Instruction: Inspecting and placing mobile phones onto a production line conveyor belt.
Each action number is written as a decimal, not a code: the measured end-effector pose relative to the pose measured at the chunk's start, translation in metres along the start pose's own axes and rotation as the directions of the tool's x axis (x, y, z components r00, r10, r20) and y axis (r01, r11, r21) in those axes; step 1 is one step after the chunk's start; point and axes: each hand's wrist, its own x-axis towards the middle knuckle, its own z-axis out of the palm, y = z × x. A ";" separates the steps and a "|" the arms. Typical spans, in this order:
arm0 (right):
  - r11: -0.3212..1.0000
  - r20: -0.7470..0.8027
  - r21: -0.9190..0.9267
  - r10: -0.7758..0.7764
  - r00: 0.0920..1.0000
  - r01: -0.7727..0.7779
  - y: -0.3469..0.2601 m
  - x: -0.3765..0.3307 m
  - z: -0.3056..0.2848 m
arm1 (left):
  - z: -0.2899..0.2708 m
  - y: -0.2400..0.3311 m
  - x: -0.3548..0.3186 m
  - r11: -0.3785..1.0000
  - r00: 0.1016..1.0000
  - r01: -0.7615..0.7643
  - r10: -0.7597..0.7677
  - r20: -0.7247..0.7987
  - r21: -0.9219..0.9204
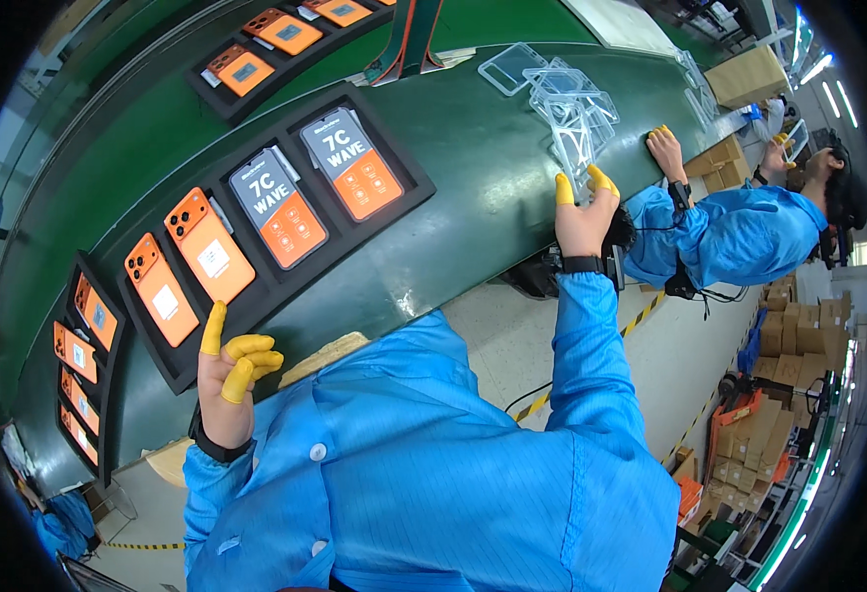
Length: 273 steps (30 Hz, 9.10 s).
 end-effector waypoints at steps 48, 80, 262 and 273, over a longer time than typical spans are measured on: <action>0.760 0.644 0.305 -0.608 0.464 0.574 -0.373 -0.179 0.071 | -0.089 0.007 -0.054 0.943 0.936 -0.052 -0.068 -0.345 -0.328; 0.495 0.880 0.112 -0.452 -0.145 -0.862 -0.313 -0.164 -0.011 | -0.057 0.008 -0.033 0.975 1.000 0.003 -0.003 0.003 -0.222; 0.522 0.833 0.253 -0.545 -0.091 -0.815 -0.246 -0.203 -0.015 | -0.013 0.007 -0.020 0.995 0.998 -0.060 0.061 0.013 -0.082; 0.439 0.823 0.151 -0.552 -0.133 -0.886 -0.245 -0.205 -0.013 | -0.023 0.009 -0.020 0.991 0.991 -0.125 0.123 0.058 0.037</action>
